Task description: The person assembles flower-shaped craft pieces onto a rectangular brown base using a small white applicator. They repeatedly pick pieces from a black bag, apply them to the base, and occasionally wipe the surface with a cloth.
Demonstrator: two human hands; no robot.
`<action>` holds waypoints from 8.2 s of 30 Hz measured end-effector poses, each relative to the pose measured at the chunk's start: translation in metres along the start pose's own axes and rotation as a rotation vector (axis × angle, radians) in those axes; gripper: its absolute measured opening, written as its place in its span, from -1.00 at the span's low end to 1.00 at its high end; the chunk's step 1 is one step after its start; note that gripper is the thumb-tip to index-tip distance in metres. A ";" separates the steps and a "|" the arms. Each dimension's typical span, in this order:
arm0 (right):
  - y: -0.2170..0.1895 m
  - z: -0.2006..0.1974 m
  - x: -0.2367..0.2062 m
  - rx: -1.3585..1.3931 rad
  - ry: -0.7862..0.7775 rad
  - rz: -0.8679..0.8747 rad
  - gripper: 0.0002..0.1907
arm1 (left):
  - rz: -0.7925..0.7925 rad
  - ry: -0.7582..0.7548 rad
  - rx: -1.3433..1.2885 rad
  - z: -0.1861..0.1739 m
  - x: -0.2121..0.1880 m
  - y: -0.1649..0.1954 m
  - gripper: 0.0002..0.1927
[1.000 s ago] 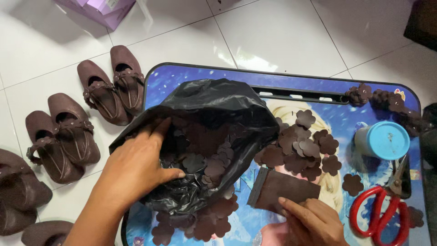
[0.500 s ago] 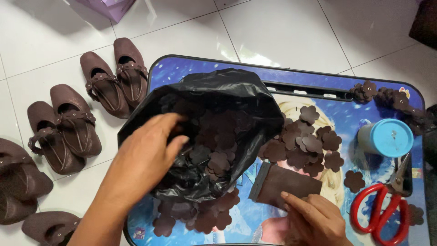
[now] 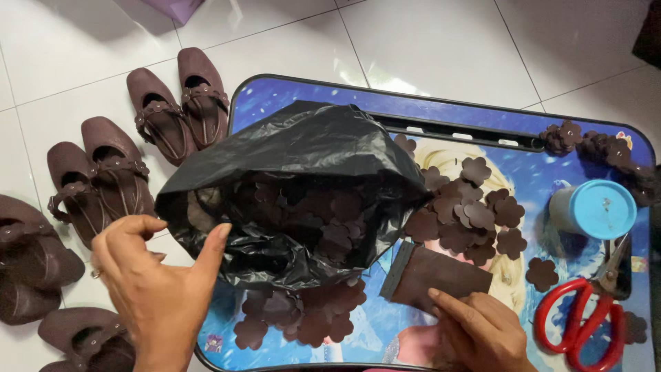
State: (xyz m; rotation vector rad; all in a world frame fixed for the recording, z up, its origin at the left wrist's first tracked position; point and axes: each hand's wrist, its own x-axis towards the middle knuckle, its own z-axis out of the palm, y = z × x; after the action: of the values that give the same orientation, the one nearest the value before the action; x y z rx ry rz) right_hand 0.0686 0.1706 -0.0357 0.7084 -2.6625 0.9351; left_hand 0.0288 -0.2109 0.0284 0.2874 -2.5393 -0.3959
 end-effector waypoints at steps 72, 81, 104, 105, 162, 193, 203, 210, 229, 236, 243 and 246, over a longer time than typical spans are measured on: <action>-0.033 -0.028 0.030 -0.248 -0.129 0.046 -0.47 | 0.077 -0.849 -0.519 0.060 -0.058 0.153 -0.64; -0.031 -0.024 0.049 -0.088 -0.065 0.110 -0.64 | 0.059 -0.868 -0.521 0.057 -0.053 0.155 -0.73; -0.040 -0.011 0.031 -0.195 -0.072 -0.010 -0.47 | 0.177 -0.803 -0.525 0.060 -0.057 0.152 -0.60; -0.040 -0.012 0.028 -0.181 -0.094 0.005 -0.45 | 0.183 -0.799 -0.523 0.060 -0.058 0.152 -0.60; 0.186 -0.068 -0.085 -0.337 0.695 0.596 -0.63 | -0.329 -0.678 -0.872 0.181 -0.148 0.061 -0.53; 0.203 -0.105 -0.109 -0.509 0.369 0.494 -0.65 | -0.062 -0.626 -0.514 0.048 -0.099 0.161 -0.53; 0.149 -0.149 -0.105 -0.388 0.595 0.590 -0.81 | -0.071 -0.635 -0.548 0.046 -0.097 0.154 -0.55; 0.071 -0.153 -0.081 -0.321 0.527 0.506 -0.77 | 0.150 -0.503 -0.420 0.045 -0.093 0.153 -0.75; -0.035 -0.017 0.041 -0.217 -0.096 -0.039 -0.53 | 0.239 -0.519 -0.484 0.060 -0.081 0.152 -0.66; -0.047 -0.030 0.017 -0.320 -0.184 -0.016 -0.43 | 0.229 -0.550 -0.517 0.060 -0.082 0.152 -0.72; -0.050 -0.039 0.008 -0.250 -0.243 -0.067 -0.53 | 0.247 -0.531 -0.507 0.059 -0.083 0.152 -0.81; -0.047 -0.051 0.018 -0.026 -0.290 0.011 -0.49 | 0.265 -0.536 -0.537 0.059 -0.083 0.151 -0.79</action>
State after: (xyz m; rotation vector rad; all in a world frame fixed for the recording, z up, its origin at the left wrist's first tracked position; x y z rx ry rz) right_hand 0.0802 0.1645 0.0346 0.8848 -2.9236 0.8554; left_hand 0.0468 -0.0333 -0.0086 -0.4058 -2.7843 -1.1391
